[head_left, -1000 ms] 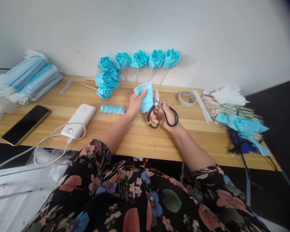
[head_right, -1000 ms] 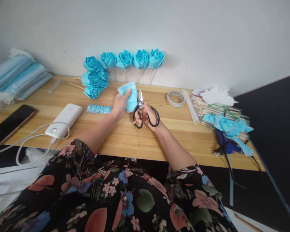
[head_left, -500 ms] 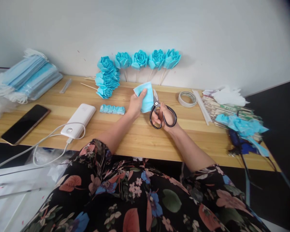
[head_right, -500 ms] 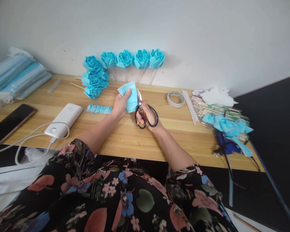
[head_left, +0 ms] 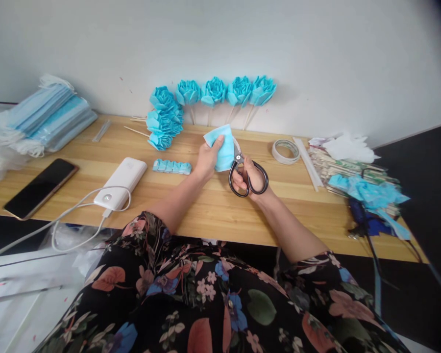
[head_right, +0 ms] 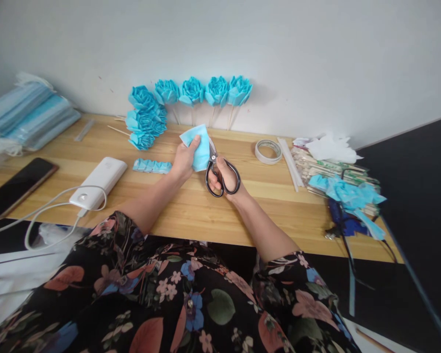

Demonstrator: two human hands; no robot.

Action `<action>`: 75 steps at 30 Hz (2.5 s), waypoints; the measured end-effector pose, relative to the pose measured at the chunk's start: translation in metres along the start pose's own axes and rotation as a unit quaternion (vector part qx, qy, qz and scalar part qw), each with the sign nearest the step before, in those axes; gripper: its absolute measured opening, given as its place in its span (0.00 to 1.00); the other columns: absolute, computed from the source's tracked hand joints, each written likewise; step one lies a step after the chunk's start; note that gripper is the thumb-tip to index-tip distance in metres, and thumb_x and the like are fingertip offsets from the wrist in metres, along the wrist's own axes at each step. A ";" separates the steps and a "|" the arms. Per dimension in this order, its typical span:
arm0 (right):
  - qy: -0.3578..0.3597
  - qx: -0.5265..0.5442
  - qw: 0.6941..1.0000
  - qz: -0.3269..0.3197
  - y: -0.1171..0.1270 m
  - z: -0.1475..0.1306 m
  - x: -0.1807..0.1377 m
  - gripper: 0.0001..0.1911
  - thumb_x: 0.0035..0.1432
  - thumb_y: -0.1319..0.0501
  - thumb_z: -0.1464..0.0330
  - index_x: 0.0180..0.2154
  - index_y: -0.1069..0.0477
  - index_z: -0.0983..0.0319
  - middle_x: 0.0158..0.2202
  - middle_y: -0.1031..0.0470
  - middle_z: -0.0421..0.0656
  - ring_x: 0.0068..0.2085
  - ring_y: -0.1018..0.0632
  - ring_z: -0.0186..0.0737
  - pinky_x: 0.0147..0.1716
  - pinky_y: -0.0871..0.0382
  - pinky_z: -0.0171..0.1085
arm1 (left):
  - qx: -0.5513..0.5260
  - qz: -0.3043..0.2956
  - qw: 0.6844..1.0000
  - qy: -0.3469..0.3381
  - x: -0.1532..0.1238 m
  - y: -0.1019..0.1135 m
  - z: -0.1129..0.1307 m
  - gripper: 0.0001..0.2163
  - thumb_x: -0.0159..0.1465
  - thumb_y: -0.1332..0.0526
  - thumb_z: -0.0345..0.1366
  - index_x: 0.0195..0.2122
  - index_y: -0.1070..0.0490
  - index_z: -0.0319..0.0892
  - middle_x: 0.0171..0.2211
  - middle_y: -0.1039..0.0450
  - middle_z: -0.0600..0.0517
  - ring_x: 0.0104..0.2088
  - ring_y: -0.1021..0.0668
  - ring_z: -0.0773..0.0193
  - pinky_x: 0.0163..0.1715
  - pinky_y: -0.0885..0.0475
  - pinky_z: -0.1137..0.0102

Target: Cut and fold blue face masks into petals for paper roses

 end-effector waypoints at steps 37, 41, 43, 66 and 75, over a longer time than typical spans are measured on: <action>-0.038 -0.022 0.997 -0.062 0.000 -0.002 0.001 0.37 0.50 0.44 0.32 0.40 0.31 0.58 0.17 0.34 0.32 0.14 0.38 0.31 0.26 0.24 0.39 | 0.008 -0.032 0.999 -0.001 0.002 0.000 -0.002 0.16 0.56 0.27 0.46 0.33 0.25 0.38 0.30 0.20 0.50 0.33 0.18 0.62 0.38 0.24 0.70; -0.039 -0.026 0.997 -0.062 0.001 -0.003 0.001 0.37 0.49 0.42 0.32 0.39 0.31 0.58 0.16 0.34 0.32 0.14 0.38 0.31 0.26 0.23 0.40 | 0.011 -0.031 0.999 0.001 0.003 0.000 -0.003 0.15 0.57 0.28 0.45 0.32 0.26 0.38 0.29 0.21 0.51 0.32 0.19 0.63 0.37 0.24 0.70; -0.043 -0.026 0.997 -0.060 0.001 -0.003 0.000 0.36 0.51 0.43 0.33 0.40 0.31 0.58 0.16 0.34 0.32 0.14 0.38 0.31 0.25 0.24 0.40 | 0.011 -0.026 1.000 0.002 0.003 0.000 -0.003 0.14 0.58 0.28 0.45 0.32 0.26 0.39 0.28 0.21 0.51 0.31 0.19 0.64 0.36 0.24 0.71; -0.031 -0.022 0.997 -0.066 0.005 -0.003 0.001 0.36 0.51 0.41 0.34 0.44 0.33 0.58 0.16 0.33 0.32 0.14 0.38 0.32 0.24 0.24 0.41 | 0.021 -0.044 0.999 0.010 0.000 -0.003 -0.006 0.15 0.57 0.28 0.43 0.30 0.27 0.37 0.24 0.24 0.54 0.24 0.25 0.70 0.29 0.28 0.75; -0.002 -0.028 0.999 -0.017 0.008 -0.005 0.003 0.33 0.55 0.43 0.36 0.33 0.32 0.60 0.15 0.36 0.33 0.13 0.38 0.30 0.22 0.27 0.38 | 0.009 -0.058 0.998 0.020 -0.005 -0.008 -0.008 0.14 0.58 0.28 0.42 0.27 0.29 0.38 0.21 0.29 0.57 0.20 0.28 0.73 0.23 0.32 0.77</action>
Point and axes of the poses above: each hand's wrist, its own x-axis towards the middle knuckle, its own y-axis out of the back of the hand, z = x × y, the point moved 7 cm from there along x, towards the middle knuckle
